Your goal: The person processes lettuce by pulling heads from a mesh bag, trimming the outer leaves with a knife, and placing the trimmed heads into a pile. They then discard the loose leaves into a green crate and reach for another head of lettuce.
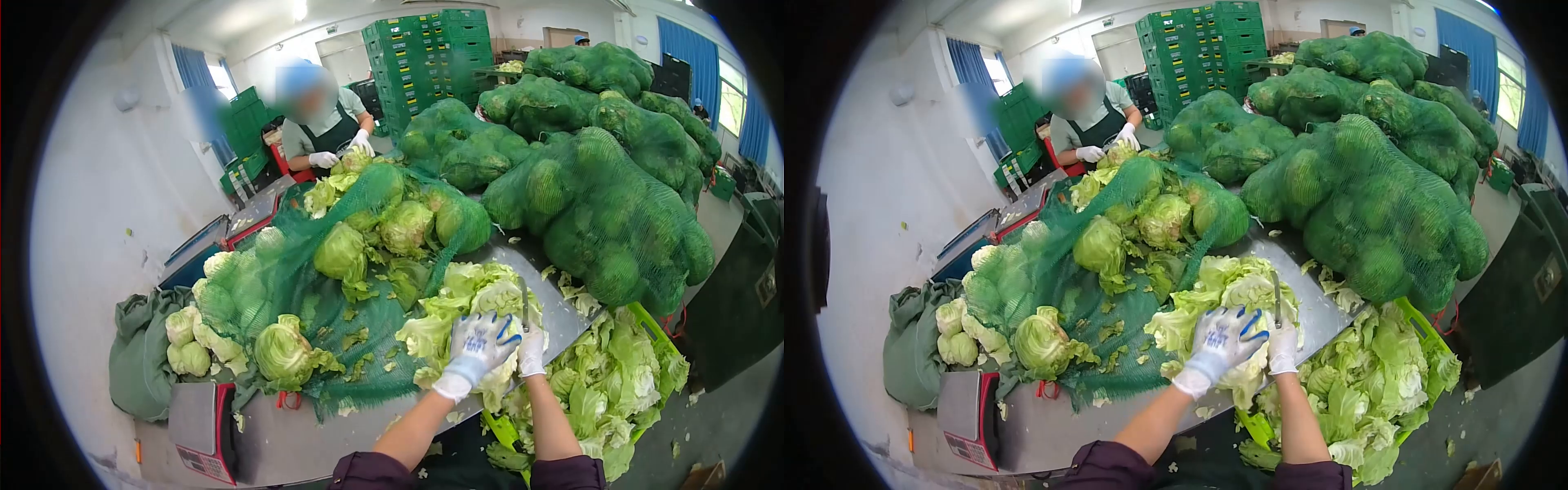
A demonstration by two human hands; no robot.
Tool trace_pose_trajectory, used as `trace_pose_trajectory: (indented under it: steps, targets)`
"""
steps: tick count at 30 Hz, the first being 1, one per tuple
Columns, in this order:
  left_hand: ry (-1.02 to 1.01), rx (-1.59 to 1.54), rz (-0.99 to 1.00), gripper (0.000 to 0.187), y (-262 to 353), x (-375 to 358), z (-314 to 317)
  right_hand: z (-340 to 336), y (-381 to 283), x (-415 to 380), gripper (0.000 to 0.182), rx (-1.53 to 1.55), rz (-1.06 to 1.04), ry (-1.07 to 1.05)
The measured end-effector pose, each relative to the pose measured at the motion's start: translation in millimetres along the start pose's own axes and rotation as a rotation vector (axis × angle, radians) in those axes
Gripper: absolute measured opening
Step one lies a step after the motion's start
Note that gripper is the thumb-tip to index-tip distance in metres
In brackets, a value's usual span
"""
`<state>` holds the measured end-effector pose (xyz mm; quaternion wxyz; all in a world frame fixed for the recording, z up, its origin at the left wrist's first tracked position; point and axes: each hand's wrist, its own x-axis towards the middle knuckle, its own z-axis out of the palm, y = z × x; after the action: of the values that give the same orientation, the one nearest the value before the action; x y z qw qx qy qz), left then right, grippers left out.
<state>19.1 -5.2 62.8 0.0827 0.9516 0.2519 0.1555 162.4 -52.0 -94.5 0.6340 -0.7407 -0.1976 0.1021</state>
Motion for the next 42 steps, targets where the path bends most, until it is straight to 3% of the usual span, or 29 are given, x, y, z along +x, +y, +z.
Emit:
trace_pose_trajectory:
  steps: [4, 5, 9, 16, 22, 24, 25, 26, 28, 29, 30, 32, 34, 36, 42]
  targets:
    - [0.166, 0.013, 0.087, 0.045, 1, -29, -2, -3, -11, -6, 0.035, -0.256, -0.122, 0.019]
    - [0.181, -0.009, 0.105, 0.043, -1, -34, -5, -7, -27, -10, 0.036, -0.391, -0.048, -0.016]
    - [0.272, -0.082, 0.171, 0.040, -16, -47, -2, -7, -48, -18, 0.034, -0.559, -0.071, -0.034]
    - [0.284, -0.111, 0.202, 0.046, -8, -83, -15, -3, -46, -18, 0.028, -0.642, -0.180, -0.049]
    - [0.259, -0.162, 0.188, 0.046, -5, -115, -20, -14, -54, -19, 0.022, -0.494, -0.197, -0.050]
    - [0.301, -0.076, 0.228, 0.046, -6, -127, -16, -30, -88, -33, 0.024, -0.271, -0.190, -0.068]
    - [0.313, -0.057, 0.256, 0.046, -8, -133, -14, -31, -78, -32, 0.026, -0.093, -0.091, -0.065]
    - [0.317, -0.059, 0.253, 0.046, -7, -141, -13, -35, -79, -38, 0.026, -0.096, -0.095, -0.067]
    - [0.402, -0.034, 0.055, 0.050, -1, -158, -15, -51, -90, -58, 0.027, 0.047, -0.301, -0.091]
    - [0.408, -0.062, -0.003, 0.068, -8, -169, -3, -57, -91, -68, 0.029, -0.029, -0.237, -0.138]
    - [0.408, -0.065, -0.005, 0.068, -10, -178, 5, -58, -88, -77, 0.033, -0.078, -0.214, -0.174]
    - [0.478, -0.378, -0.189, 0.083, -13, -189, 18, -51, -83, -90, 0.037, 0.055, -0.261, -0.191]
    - [0.436, -0.436, -0.214, 0.094, -20, -189, 28, -43, -81, -98, 0.040, 0.078, -0.272, -0.183]
    - [0.386, -1.175, -0.395, 0.096, -22, -184, 36, -40, -81, -104, 0.038, 0.009, -0.190, -0.221]
    - [0.414, -0.962, -0.268, 0.088, -34, -143, 17, -49, -92, -105, 0.043, 0.111, -0.030, -0.274]
